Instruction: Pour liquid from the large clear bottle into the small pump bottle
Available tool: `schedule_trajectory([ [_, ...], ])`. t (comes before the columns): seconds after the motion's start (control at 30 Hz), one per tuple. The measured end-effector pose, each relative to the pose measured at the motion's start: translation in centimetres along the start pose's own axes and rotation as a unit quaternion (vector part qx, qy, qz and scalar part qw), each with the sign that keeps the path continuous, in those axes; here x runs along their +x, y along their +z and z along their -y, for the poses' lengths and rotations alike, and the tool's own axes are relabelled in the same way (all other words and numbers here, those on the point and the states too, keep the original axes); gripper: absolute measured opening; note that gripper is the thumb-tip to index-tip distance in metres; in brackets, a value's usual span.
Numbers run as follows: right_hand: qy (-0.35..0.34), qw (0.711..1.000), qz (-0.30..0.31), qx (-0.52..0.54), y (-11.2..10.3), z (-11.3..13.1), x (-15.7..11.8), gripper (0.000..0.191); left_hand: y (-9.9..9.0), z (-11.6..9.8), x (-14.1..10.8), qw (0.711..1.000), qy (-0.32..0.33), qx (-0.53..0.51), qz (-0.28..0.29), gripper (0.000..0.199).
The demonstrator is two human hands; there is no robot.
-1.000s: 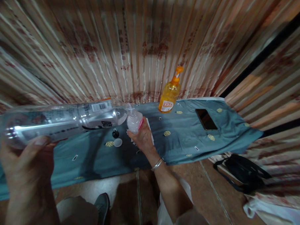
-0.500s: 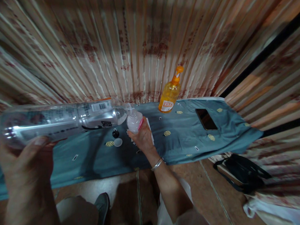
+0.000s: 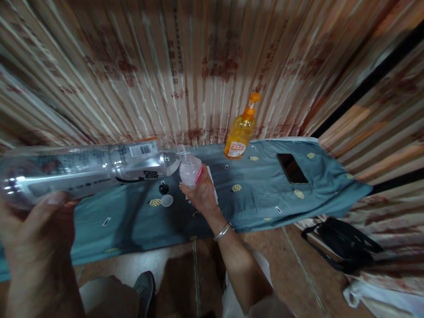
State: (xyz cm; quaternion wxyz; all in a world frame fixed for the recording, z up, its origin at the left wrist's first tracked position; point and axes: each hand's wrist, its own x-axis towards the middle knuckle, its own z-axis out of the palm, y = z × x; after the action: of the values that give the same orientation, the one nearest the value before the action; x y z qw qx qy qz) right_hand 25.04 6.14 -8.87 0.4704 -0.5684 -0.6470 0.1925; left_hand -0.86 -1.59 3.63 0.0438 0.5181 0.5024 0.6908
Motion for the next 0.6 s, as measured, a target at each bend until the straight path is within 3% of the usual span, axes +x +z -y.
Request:
schedule_trajectory([
  [0.13, 0.001, 1.0, 0.0, 0.0, -0.1, 0.1, 0.0, 0.087, 0.0, 0.3, 0.0, 0.996, -0.044, -0.075, -0.035, 0.085],
  [0.23, 0.0, 1.0, 0.007, 0.012, -0.2, 0.3, 0.0, 0.081, -0.2, 0.8, 0.0, 0.996, -0.031, -0.08, -0.035, 0.091],
  [0.4, 0.008, 1.0, 0.012, 0.015, -0.4, 0.4, 0.1, 0.081, -0.3, 1.0, -0.1, 0.998, -0.009, -0.063, -0.013, 0.08],
  [0.6, -0.009, 1.0, 0.004, 0.014, -0.2, 0.0, 0.1, 0.084, -0.1, 0.6, 0.1, 0.994, -0.038, -0.096, -0.042, 0.091],
])
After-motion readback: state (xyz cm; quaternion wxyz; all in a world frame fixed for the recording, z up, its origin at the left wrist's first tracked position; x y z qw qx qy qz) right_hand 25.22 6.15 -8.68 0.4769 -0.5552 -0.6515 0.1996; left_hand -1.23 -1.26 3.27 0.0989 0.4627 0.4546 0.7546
